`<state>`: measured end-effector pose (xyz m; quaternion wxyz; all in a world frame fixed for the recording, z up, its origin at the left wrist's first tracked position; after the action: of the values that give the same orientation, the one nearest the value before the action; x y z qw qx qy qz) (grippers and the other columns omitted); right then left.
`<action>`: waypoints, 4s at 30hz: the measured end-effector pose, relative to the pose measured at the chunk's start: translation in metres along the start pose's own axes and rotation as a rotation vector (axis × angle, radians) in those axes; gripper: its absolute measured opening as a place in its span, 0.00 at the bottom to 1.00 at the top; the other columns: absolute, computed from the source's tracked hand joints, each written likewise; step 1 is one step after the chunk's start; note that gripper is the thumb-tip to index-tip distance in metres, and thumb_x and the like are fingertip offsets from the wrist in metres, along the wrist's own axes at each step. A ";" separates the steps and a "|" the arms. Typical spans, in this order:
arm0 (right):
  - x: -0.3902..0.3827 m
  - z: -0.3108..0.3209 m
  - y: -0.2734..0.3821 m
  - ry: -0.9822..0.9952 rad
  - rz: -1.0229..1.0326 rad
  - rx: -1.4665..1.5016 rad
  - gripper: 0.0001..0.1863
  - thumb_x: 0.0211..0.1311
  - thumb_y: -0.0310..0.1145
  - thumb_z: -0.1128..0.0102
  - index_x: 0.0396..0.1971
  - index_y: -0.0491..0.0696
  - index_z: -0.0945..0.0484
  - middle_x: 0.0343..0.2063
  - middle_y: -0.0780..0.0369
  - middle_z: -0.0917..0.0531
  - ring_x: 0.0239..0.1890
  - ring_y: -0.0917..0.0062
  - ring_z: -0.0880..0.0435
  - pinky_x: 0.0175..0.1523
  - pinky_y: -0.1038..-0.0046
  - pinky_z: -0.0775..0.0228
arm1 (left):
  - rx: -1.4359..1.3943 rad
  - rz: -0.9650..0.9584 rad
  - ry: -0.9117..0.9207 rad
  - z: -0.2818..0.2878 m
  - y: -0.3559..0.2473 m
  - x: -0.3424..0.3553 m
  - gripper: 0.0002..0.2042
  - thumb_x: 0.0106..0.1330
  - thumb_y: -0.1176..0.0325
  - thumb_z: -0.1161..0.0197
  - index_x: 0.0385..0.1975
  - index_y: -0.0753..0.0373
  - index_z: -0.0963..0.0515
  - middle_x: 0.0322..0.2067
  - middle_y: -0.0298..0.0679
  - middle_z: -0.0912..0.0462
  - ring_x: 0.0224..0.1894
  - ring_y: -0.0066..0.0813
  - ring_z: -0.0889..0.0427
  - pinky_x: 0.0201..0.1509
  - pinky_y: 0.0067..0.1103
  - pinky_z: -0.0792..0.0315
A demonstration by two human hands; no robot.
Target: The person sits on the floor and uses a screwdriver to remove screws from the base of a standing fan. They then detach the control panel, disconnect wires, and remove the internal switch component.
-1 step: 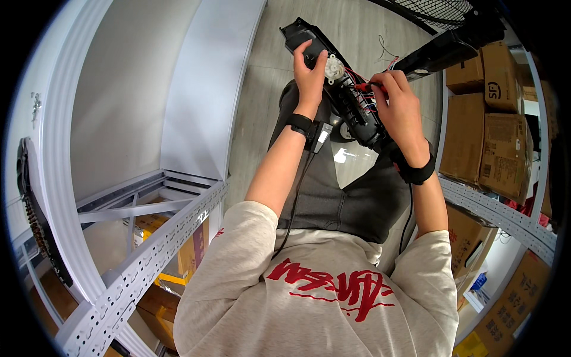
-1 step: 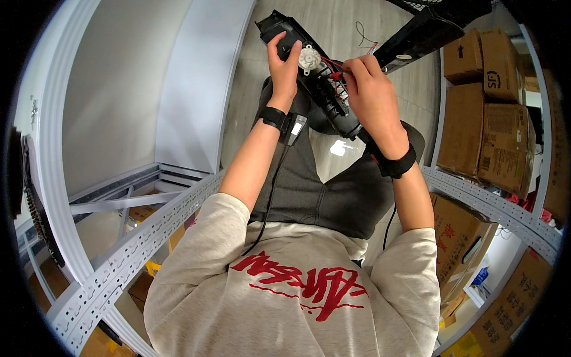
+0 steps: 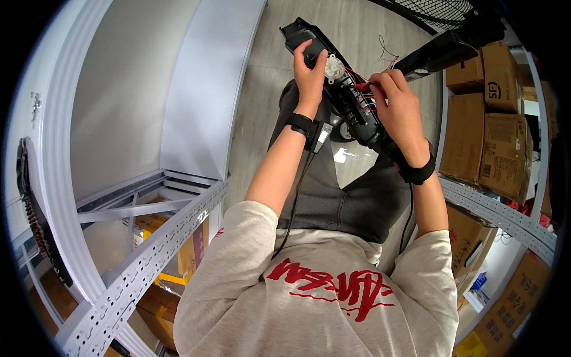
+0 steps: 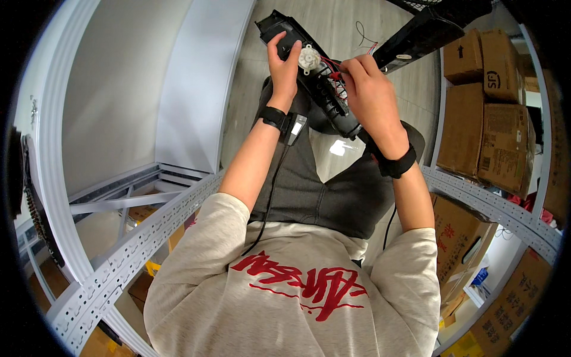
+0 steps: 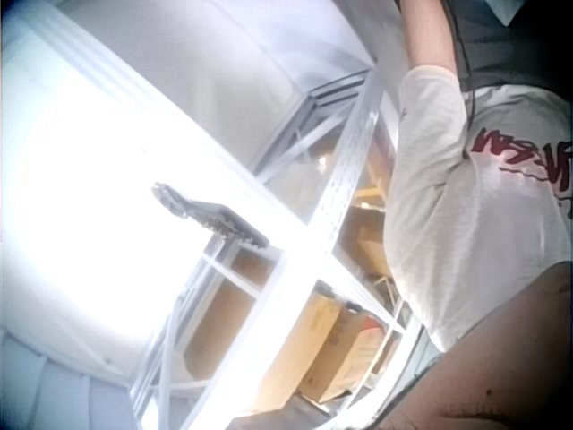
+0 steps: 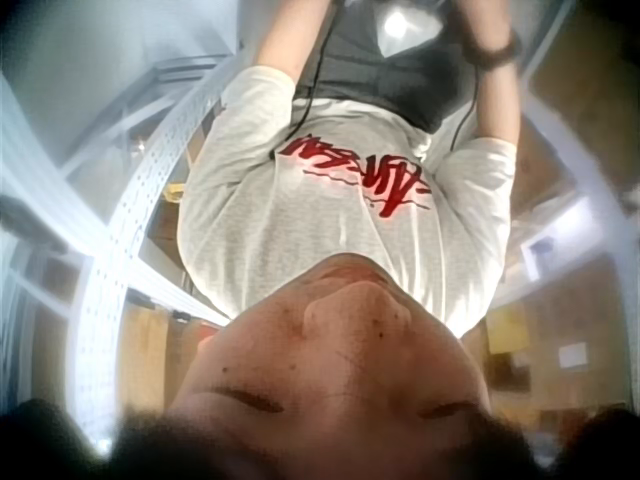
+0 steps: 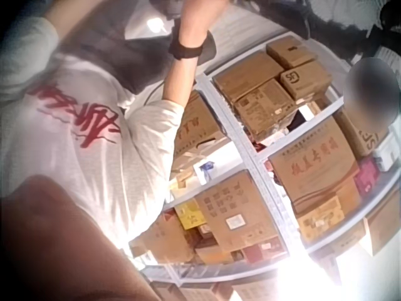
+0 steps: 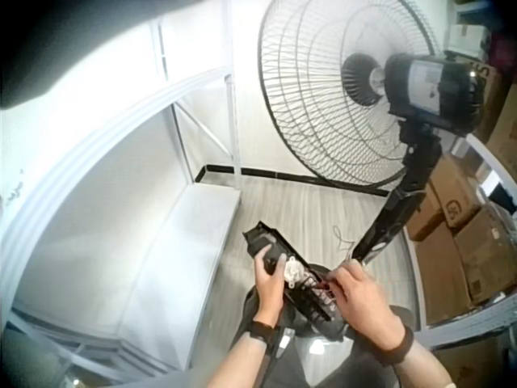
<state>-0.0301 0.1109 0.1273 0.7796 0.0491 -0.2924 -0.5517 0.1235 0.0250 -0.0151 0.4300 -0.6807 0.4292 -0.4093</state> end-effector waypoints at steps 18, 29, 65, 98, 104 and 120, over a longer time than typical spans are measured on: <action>0.026 0.009 0.008 0.170 0.364 0.039 0.12 0.56 0.20 0.45 0.40 0.48 0.26 0.36 0.61 0.23 0.33 0.62 0.19 0.34 0.65 0.26 | 0.018 0.027 -0.021 0.002 0.003 0.001 0.22 0.61 0.65 0.33 0.53 0.62 0.31 0.51 0.38 0.29 0.51 0.28 0.29 0.55 0.23 0.33; 0.021 -0.002 0.009 0.033 0.140 -0.176 0.12 0.56 0.22 0.45 0.41 0.47 0.27 0.35 0.58 0.22 0.30 0.60 0.19 0.32 0.64 0.26 | 0.034 0.015 -0.037 -0.001 0.000 0.001 0.21 0.61 0.67 0.34 0.53 0.63 0.30 0.49 0.41 0.25 0.50 0.31 0.26 0.57 0.25 0.34; 0.013 0.009 0.002 0.129 0.048 -0.311 0.12 0.63 0.38 0.43 0.28 0.44 0.29 0.20 0.56 0.20 0.23 0.59 0.19 0.26 0.61 0.28 | 0.093 -0.015 -0.003 0.001 0.007 0.002 0.22 0.63 0.69 0.36 0.56 0.61 0.32 0.52 0.38 0.28 0.51 0.26 0.27 0.55 0.22 0.32; 0.011 0.003 0.003 0.115 -0.032 -0.003 0.08 0.56 0.25 0.38 0.34 0.43 0.27 0.29 0.54 0.22 0.31 0.56 0.21 0.35 0.62 0.28 | 0.035 -0.004 0.003 0.000 0.005 0.001 0.22 0.62 0.68 0.36 0.55 0.63 0.32 0.54 0.41 0.28 0.56 0.33 0.29 0.61 0.26 0.36; 0.013 0.006 0.001 0.121 0.036 0.246 0.08 0.55 0.24 0.37 0.33 0.43 0.27 0.30 0.55 0.21 0.32 0.57 0.20 0.35 0.66 0.27 | -0.007 0.024 -0.010 -0.002 -0.001 0.001 0.22 0.62 0.69 0.36 0.55 0.63 0.32 0.54 0.41 0.28 0.56 0.33 0.29 0.60 0.26 0.36; 0.015 0.011 0.007 0.153 0.001 -0.011 0.09 0.55 0.29 0.37 0.32 0.44 0.28 0.28 0.54 0.21 0.31 0.56 0.20 0.35 0.61 0.28 | 0.004 0.027 -0.007 -0.002 -0.002 0.000 0.22 0.61 0.70 0.36 0.55 0.63 0.31 0.53 0.41 0.27 0.54 0.32 0.28 0.59 0.25 0.35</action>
<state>-0.0264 0.1025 0.1451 0.8002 0.0868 -0.2291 -0.5474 0.1222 0.0250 -0.0122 0.4383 -0.6753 0.4362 -0.4020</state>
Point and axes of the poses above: each hand's wrist, its own x-axis towards the middle knuckle, its own z-axis out of the back of the hand, y = z × x, the point moved 1 cm from there along x, towards the middle knuckle
